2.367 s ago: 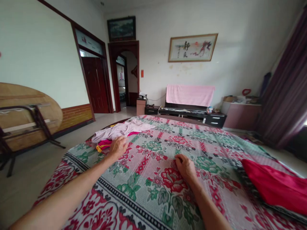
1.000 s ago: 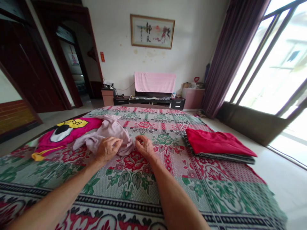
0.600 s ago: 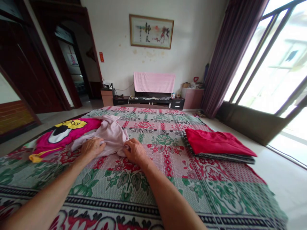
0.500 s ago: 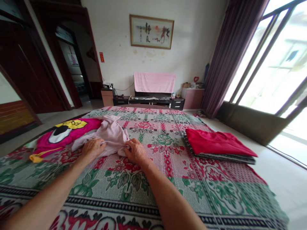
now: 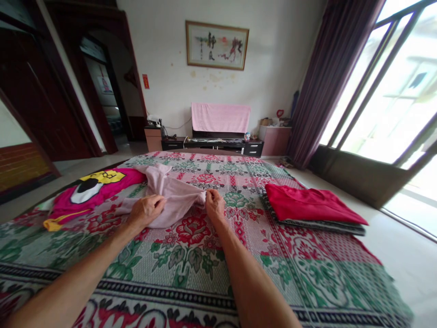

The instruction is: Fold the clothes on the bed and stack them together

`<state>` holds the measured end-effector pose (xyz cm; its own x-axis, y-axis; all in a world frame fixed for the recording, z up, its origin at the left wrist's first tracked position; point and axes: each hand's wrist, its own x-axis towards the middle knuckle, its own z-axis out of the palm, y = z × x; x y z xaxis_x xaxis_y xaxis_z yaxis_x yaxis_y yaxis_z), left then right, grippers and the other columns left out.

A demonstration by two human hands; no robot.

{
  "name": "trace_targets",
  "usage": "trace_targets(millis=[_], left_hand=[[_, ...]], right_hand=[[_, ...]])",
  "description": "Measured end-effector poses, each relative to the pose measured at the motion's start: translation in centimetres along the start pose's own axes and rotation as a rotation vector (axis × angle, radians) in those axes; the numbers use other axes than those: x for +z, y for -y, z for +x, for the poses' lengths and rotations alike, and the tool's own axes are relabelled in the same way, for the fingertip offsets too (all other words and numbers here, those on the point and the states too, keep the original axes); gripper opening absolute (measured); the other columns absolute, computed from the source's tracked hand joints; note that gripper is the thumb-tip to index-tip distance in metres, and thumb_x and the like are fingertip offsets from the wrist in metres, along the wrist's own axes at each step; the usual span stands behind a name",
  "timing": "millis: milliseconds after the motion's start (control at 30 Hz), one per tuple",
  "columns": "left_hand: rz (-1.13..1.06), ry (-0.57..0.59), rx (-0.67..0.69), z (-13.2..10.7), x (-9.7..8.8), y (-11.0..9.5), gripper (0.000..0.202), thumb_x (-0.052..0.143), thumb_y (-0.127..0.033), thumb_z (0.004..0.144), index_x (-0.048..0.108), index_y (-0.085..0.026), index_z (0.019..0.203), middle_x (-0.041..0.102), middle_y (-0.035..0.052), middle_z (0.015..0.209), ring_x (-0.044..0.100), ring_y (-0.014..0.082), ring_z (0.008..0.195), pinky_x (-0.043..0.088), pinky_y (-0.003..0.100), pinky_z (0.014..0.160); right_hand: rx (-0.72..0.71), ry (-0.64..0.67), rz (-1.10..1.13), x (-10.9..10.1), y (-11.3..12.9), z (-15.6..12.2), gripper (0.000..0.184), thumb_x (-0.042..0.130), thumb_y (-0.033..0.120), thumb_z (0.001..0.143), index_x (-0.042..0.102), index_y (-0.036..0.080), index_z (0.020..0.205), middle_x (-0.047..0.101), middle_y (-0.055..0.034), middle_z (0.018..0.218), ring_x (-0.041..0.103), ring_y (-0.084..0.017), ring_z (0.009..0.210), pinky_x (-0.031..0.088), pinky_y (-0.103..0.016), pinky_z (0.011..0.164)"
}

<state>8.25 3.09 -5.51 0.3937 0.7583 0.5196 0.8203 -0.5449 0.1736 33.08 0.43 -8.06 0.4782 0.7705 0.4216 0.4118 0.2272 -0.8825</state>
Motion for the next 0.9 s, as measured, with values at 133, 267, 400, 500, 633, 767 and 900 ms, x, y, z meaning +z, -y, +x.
trace_targets(millis=[133, 267, 400, 500, 633, 767, 900], left_hand=[[-0.248, 0.022, 0.127, -0.1, 0.1, -1.9, 0.026, 0.048, -0.033, 0.087, 0.070, -0.021, 0.084, 0.071, 0.0031, 0.078, 0.063, 0.0135, 0.071, 0.043, 0.022, 0.070], [-0.248, -0.108, 0.047, 0.2, -0.3, -0.9, 0.029, 0.047, -0.036, 0.087, 0.071, -0.019, 0.088, 0.070, 0.0048, 0.081, 0.063, 0.0147, 0.074, 0.044, 0.022, 0.070], [-0.084, -0.120, -0.181, 0.6, -0.9, 2.3, 0.032, 0.046, -0.035, 0.084, 0.072, -0.018, 0.086, 0.070, 0.0078, 0.082, 0.063, 0.0178, 0.075, 0.045, 0.025, 0.070], [-0.038, 0.066, -0.247, 0.7, -1.3, 4.7, 0.032, 0.052, -0.041, 0.079, 0.075, -0.020, 0.087, 0.072, 0.0089, 0.092, 0.065, 0.0217, 0.082, 0.046, 0.028, 0.075], [-0.181, 0.327, -0.208, 0.5, -1.5, 6.5, 0.044, 0.057, -0.052, 0.074, 0.074, -0.020, 0.099, 0.072, 0.0087, 0.104, 0.065, 0.0253, 0.095, 0.047, 0.030, 0.084], [-0.117, 0.314, -0.197, 0.2, -0.9, 6.4, 0.042, 0.059, -0.045, 0.072, 0.074, -0.018, 0.100, 0.072, 0.0124, 0.102, 0.065, 0.0273, 0.093, 0.046, 0.033, 0.081], [-0.030, 0.247, -0.171, 0.2, -0.5, 5.0, 0.029, 0.054, -0.033, 0.075, 0.074, -0.016, 0.087, 0.071, 0.0125, 0.092, 0.063, 0.0231, 0.082, 0.043, 0.032, 0.074]], right_hand=[[0.076, -0.132, 0.051, -1.6, -1.5, 1.4, 0.039, 0.045, 0.043, 0.077, 0.070, 0.014, 0.087, 0.067, -0.0025, 0.070, 0.056, -0.017, 0.064, 0.044, -0.026, 0.063], [0.061, -0.222, -0.060, -2.8, -1.6, 1.9, 0.037, 0.046, 0.041, 0.077, 0.070, 0.015, 0.087, 0.069, -0.0057, 0.078, 0.058, -0.019, 0.071, 0.046, -0.030, 0.071], [-0.276, -0.169, -0.181, -2.7, 0.5, 0.9, 0.027, 0.044, 0.029, 0.080, 0.067, 0.018, 0.090, 0.068, -0.0084, 0.093, 0.059, -0.021, 0.087, 0.046, -0.034, 0.083], [-0.534, 0.079, -0.248, -1.8, 2.5, -0.8, 0.020, 0.048, 0.022, 0.081, 0.065, 0.020, 0.091, 0.067, -0.0070, 0.096, 0.058, -0.020, 0.093, 0.044, -0.034, 0.088], [-0.707, 0.467, -0.320, -0.4, 4.0, -2.9, 0.022, 0.057, 0.027, 0.081, 0.064, 0.020, 0.101, 0.066, -0.0072, 0.103, 0.058, -0.022, 0.099, 0.042, -0.037, 0.093], [-0.735, 0.630, -0.367, 0.2, 4.1, -3.9, 0.047, 0.067, 0.044, 0.077, 0.060, 0.018, 0.116, 0.062, -0.0105, 0.119, 0.056, -0.025, 0.108, 0.042, -0.040, 0.094], [-0.696, 0.660, -0.434, 0.7, 3.4, -4.1, 0.037, 0.067, 0.038, 0.079, 0.063, 0.019, 0.110, 0.066, -0.0081, 0.113, 0.058, -0.023, 0.106, 0.042, -0.037, 0.093]])
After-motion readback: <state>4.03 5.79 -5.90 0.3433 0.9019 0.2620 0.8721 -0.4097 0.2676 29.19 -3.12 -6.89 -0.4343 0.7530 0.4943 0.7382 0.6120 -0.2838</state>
